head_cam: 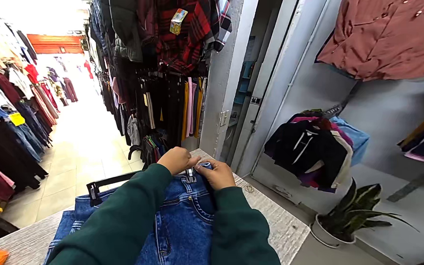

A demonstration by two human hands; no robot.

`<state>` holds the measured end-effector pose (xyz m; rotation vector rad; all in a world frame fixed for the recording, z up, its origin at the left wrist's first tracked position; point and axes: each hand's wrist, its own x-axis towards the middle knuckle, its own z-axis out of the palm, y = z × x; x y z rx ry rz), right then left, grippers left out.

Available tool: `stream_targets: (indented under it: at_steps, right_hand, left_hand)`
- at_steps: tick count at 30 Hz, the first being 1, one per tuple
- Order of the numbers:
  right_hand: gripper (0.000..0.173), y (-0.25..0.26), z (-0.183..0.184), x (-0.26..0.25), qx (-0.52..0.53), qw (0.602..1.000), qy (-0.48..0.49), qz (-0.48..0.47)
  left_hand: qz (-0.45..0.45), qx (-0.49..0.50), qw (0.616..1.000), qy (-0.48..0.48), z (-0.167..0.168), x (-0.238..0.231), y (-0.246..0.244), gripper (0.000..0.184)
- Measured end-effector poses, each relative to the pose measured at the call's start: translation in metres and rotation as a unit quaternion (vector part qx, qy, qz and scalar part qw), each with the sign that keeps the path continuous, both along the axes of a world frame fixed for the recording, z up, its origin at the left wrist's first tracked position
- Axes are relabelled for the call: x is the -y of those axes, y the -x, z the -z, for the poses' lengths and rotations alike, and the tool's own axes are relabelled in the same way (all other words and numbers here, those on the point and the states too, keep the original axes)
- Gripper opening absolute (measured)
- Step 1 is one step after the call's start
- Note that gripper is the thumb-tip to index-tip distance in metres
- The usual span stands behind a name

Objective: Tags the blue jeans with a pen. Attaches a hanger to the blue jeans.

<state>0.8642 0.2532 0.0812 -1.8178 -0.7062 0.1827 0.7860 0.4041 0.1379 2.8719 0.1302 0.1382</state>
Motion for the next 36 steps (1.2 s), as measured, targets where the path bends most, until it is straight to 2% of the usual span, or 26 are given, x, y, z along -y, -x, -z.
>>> stream_targets:
  at_steps: [4,8,13,16,19,21,23,25,26,28,30,33,36]
  right_hand:
    - [0.011,-0.002,0.001,0.001,-0.023,0.999,-0.017,-0.022]
    - [0.012,-0.005,0.005,-0.002,-0.036,0.999,-0.016,-0.017]
    - [0.013,-0.006,0.006,-0.003,-0.020,0.999,-0.001,-0.026]
    - [0.018,-0.004,0.008,-0.003,0.042,0.998,-0.018,-0.052]
    - [0.032,-0.003,0.010,-0.007,0.072,0.991,0.040,-0.110]
    - [0.026,-0.002,0.012,-0.009,0.072,0.987,0.068,-0.126]
    - [0.024,-0.001,0.010,-0.007,0.069,0.988,0.071,-0.123]
    - [0.025,0.001,0.007,-0.006,0.069,0.989,0.066,-0.115]
    - [0.024,0.002,0.006,-0.006,0.070,0.989,0.062,-0.110]
    - [0.023,0.004,0.006,-0.007,0.066,0.991,0.057,-0.103]
    - [0.022,0.004,0.007,-0.008,0.048,0.993,0.048,-0.097]
    - [0.017,0.006,0.007,-0.010,0.028,0.996,0.013,-0.081]
    - [0.014,0.007,0.010,-0.011,0.031,0.997,-0.005,-0.065]
  left_hand:
    - [-0.021,-0.006,0.998,0.051,-0.001,0.001,0.011,0.066]
    - [-0.026,-0.083,0.985,0.150,-0.012,-0.001,0.032,0.043]
    - [-0.037,-0.086,0.981,0.172,-0.006,-0.010,0.049,0.040]
    - [-0.048,-0.056,0.989,0.132,0.009,-0.006,0.050,0.040]
    - [-0.046,-0.052,0.995,0.066,0.016,0.004,0.049,0.039]
    - [-0.051,-0.025,0.998,0.029,0.017,0.013,0.053,0.038]
    - [-0.058,0.055,0.997,-0.012,0.017,0.025,0.061,0.037]
    - [-0.053,0.160,0.983,-0.070,0.024,0.033,0.069,0.019]
    - [-0.058,0.150,0.984,-0.075,0.026,0.037,0.072,0.014]
    - [-0.094,0.009,0.994,-0.047,0.025,0.047,0.076,0.026]
    - [-0.123,-0.054,0.991,-0.017,0.031,0.053,0.073,0.033]
    - [-0.154,-0.059,0.985,0.048,0.043,0.054,0.068,0.043]
    - [-0.162,-0.014,0.977,0.141,0.051,0.045,0.063,0.041]
